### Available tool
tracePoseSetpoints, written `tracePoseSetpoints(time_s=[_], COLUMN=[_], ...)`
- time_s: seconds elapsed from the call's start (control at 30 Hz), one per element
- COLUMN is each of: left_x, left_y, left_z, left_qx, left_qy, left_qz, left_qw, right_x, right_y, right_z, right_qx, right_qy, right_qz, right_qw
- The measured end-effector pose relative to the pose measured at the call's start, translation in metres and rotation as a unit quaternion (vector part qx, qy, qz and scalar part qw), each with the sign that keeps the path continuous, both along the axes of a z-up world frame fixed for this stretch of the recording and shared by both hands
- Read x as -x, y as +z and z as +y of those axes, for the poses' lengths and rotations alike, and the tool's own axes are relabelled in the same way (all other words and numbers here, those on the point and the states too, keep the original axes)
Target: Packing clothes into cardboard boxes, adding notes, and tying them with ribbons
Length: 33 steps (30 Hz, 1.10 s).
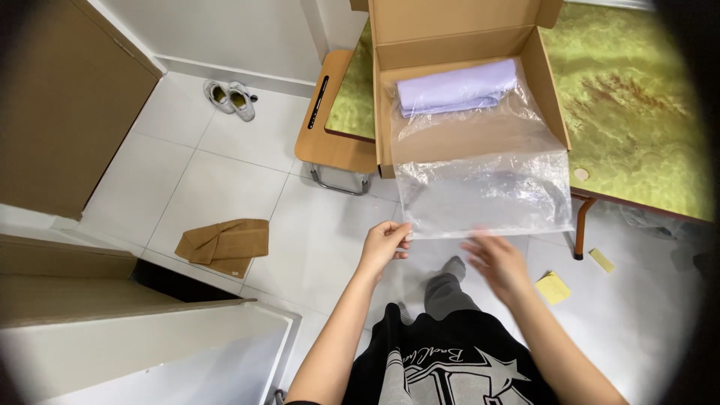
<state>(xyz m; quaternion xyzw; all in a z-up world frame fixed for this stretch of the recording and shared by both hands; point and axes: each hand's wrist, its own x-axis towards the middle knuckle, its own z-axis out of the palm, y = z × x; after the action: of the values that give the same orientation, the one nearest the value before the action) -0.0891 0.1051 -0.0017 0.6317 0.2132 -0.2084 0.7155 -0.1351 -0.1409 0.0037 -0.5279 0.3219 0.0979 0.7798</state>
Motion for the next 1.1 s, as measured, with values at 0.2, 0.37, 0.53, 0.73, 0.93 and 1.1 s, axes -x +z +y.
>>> tracePoseSetpoints(time_s=[0.2,0.37,0.53,0.73,0.93,1.1], left_x=[0.006,0.006,0.003,0.002,0.0,-0.004], left_y=[-0.022,-0.026,-0.032,-0.031,-0.034,-0.028], left_z=[-0.013,-0.017,-0.015,-0.005,0.015,0.031], left_qx=[-0.076,-0.104,-0.134,-0.168,-0.154,-0.152], left_qy=[-0.026,-0.023,-0.039,-0.063,-0.05,-0.044], left_qz=[-0.032,-0.056,-0.074,-0.102,-0.104,-0.1], left_qw=[0.996,0.993,0.987,0.978,0.981,0.982], right_x=[0.006,0.002,0.0,-0.005,-0.018,-0.013], right_y=[0.024,0.025,0.031,0.008,-0.077,-0.058], right_z=[0.08,0.094,0.095,0.084,0.012,-0.077], right_qx=[-0.023,-0.015,-0.008,-0.055,-0.058,-0.023], right_qy=[0.073,0.051,0.042,0.03,-0.07,-0.165], right_qz=[-0.013,-0.011,-0.001,0.017,0.013,-0.005], right_qw=[0.997,0.999,0.999,0.998,0.996,0.986])
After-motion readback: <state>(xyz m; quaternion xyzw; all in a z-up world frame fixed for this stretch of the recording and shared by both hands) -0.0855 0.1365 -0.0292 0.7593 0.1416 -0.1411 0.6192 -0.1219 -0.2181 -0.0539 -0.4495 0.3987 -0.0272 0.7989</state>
